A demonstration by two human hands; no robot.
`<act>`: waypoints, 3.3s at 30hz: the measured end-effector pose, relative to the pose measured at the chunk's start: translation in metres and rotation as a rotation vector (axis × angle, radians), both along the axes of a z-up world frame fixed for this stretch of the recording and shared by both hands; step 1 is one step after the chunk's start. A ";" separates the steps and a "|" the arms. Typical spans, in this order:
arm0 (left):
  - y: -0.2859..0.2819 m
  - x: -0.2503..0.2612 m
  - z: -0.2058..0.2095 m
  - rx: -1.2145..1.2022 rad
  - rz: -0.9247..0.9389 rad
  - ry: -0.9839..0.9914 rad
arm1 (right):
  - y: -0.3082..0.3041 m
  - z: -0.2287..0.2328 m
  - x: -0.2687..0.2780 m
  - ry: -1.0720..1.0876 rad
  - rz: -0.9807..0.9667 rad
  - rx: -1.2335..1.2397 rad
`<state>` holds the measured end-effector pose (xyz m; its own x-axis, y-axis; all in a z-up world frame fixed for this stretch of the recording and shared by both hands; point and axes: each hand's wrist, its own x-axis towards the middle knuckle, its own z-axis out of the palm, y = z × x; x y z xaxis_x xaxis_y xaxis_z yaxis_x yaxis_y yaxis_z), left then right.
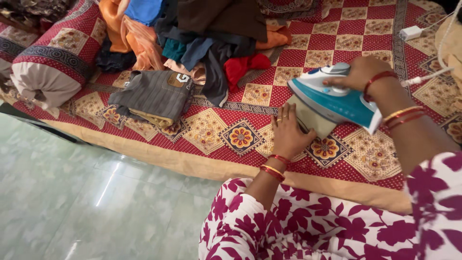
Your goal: The person irons two pairs of shorts on a patterned bedspread. They first iron a light-colored pair, then switch to a dark brown pair, smoothing and folding each garment after ironing.
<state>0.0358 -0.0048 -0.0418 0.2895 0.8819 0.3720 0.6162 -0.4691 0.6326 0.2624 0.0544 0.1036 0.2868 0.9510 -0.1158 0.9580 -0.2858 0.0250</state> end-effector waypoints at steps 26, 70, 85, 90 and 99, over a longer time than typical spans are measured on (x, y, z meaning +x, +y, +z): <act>-0.003 0.003 -0.004 0.091 0.017 0.080 | -0.005 -0.002 -0.001 -0.075 -0.130 0.128; -0.013 -0.001 0.012 0.260 -0.206 0.169 | -0.085 -0.166 0.215 0.803 -0.101 1.397; -0.008 0.003 -0.012 0.284 -0.174 0.108 | -0.118 -0.190 0.221 0.704 -0.165 1.212; -0.008 0.002 -0.013 0.268 -0.172 0.000 | -0.122 -0.209 0.206 0.509 -0.400 1.234; 0.003 0.002 -0.001 0.221 -0.181 -0.176 | -0.129 -0.116 0.024 0.372 0.439 0.812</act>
<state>0.0376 -0.0016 -0.0428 0.3482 0.7144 0.6070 0.4009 -0.6988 0.5925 0.2861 -0.0750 -0.0119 -0.0318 0.7949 0.6060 0.8900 0.2984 -0.3447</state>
